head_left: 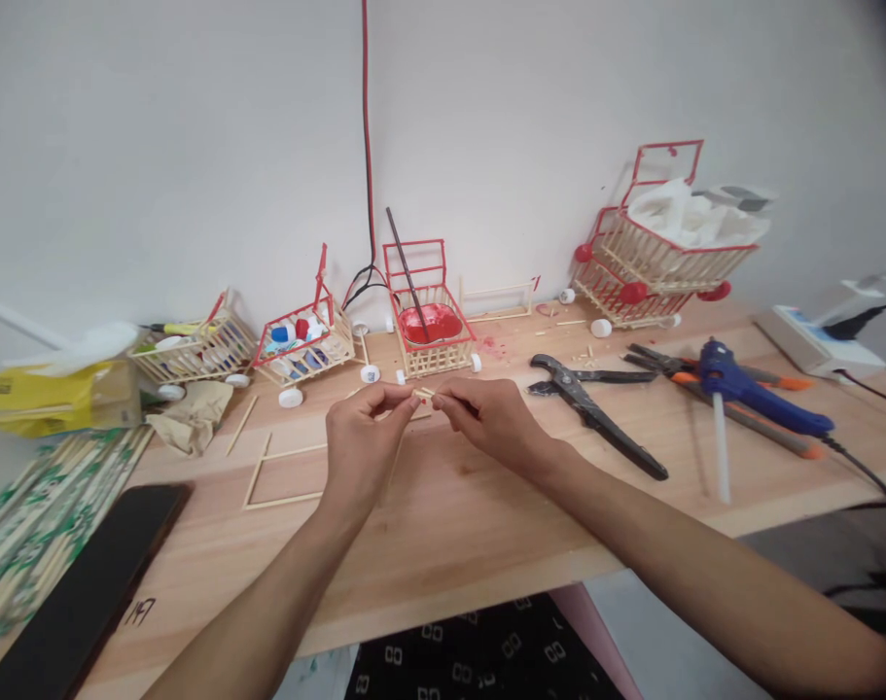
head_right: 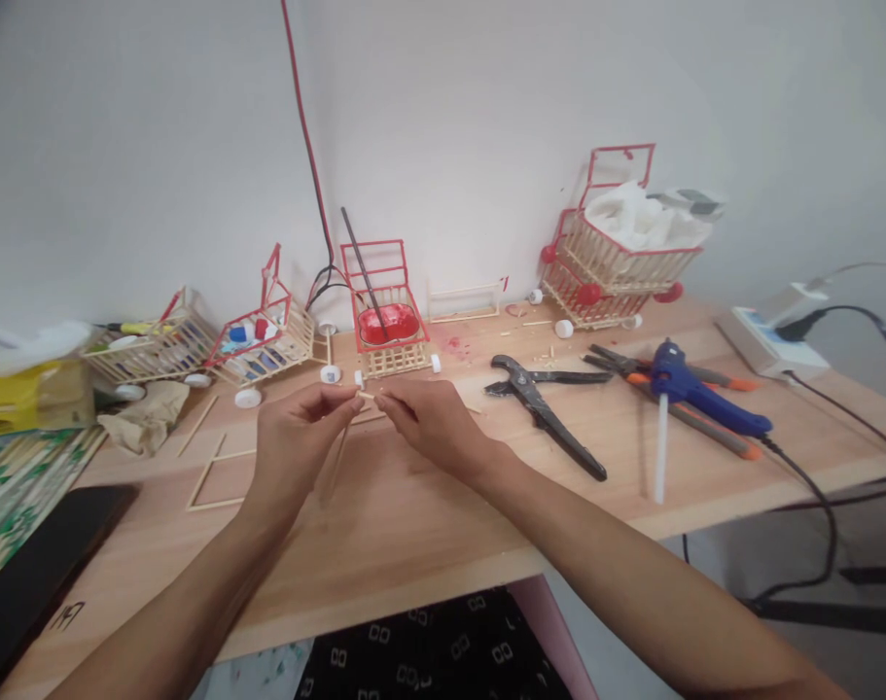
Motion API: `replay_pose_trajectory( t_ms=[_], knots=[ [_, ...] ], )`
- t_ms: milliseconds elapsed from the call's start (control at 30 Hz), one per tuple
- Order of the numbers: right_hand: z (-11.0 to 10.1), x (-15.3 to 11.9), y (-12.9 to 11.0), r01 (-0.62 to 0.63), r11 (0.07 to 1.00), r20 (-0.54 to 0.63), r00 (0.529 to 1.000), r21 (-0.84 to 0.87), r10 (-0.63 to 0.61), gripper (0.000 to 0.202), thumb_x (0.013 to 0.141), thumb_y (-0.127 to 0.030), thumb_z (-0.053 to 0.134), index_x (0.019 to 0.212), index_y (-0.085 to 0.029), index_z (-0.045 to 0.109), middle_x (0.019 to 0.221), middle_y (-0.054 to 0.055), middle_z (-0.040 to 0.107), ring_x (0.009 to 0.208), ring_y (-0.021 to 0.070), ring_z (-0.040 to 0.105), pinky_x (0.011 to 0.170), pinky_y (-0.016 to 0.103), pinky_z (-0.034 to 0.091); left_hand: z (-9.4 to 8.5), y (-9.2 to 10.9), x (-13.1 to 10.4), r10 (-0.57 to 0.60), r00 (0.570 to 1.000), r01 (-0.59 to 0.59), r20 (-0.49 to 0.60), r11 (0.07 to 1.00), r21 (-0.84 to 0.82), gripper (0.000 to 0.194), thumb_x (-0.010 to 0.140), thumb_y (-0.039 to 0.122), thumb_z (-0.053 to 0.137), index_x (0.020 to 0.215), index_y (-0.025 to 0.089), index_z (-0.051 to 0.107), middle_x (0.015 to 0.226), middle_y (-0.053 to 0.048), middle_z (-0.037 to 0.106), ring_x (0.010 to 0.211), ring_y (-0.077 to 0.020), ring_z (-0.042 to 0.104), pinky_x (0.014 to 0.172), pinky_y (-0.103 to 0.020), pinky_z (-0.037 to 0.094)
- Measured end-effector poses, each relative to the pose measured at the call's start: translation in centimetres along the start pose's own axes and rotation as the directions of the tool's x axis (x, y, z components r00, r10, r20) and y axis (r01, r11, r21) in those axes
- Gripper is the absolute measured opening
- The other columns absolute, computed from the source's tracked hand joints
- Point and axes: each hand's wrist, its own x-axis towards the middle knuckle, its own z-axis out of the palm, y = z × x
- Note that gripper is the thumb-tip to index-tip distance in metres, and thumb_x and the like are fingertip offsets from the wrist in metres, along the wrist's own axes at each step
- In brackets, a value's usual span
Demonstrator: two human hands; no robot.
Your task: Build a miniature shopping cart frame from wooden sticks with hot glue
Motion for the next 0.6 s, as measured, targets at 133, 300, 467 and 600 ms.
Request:
replay_pose_trajectory(
  t_ms=[133,300,467,600],
  knots=[
    [-0.02,-0.01,-0.10,-0.011,1.000,0.003,1.000,-0.005,0.011,0.032,0.093,-0.026,0.046,0.063,-0.017,0.050,0.059,-0.002,0.053,0.056,0.0094,0.044,0.058,0.022,0.031,-0.01,0.31,0.03,0.002,1.000,-0.002,-0.004,1.000,0.009,0.007,0.071,0.021,0.070,0.076,0.019,0.074,0.075,-0.001,0.075,0.070,-0.0168,0.067,0.070,-0.029,0.052],
    [0.04,-0.04,0.01,-0.010,1.000,0.009,1.000,-0.002,0.010,0.032,0.094,-0.027,0.046,0.063,-0.017,0.051,0.059,-0.002,0.052,0.057,0.0094,0.044,0.058,0.022,0.031,-0.01,0.29,-0.04,0.008,1.000,-0.008,0.007,1.000,0.001,0.007,0.072,0.021,0.069,0.077,0.019,0.074,0.076,-0.001,0.075,0.070,-0.0166,0.067,0.071,-0.029,0.052],
    [0.05,0.05,0.01,-0.023,1.000,0.017,1.000,-0.002,0.023,0.033,0.093,-0.027,0.046,0.062,-0.017,0.050,0.058,-0.002,0.052,0.055,0.0093,0.044,0.057,0.022,0.030,0.00,0.14,-0.06,0.013,1.000,-0.013,-0.002,1.000,-0.012,0.006,0.072,0.021,0.069,0.075,0.020,0.074,0.075,-0.001,0.075,0.071,-0.0170,0.068,0.072,-0.029,0.052],
    [-0.01,0.09,-0.03,-0.025,1.000,0.025,0.999,0.001,0.025,0.032,0.093,-0.027,0.046,0.063,-0.017,0.051,0.058,-0.002,0.052,0.055,0.0092,0.044,0.057,0.022,0.030,0.03,0.14,-0.02,0.017,1.000,-0.017,0.001,1.000,-0.004,0.006,0.072,0.021,0.069,0.076,0.020,0.074,0.076,-0.001,0.075,0.071,-0.0167,0.068,0.072,-0.028,0.052]
  ],
)
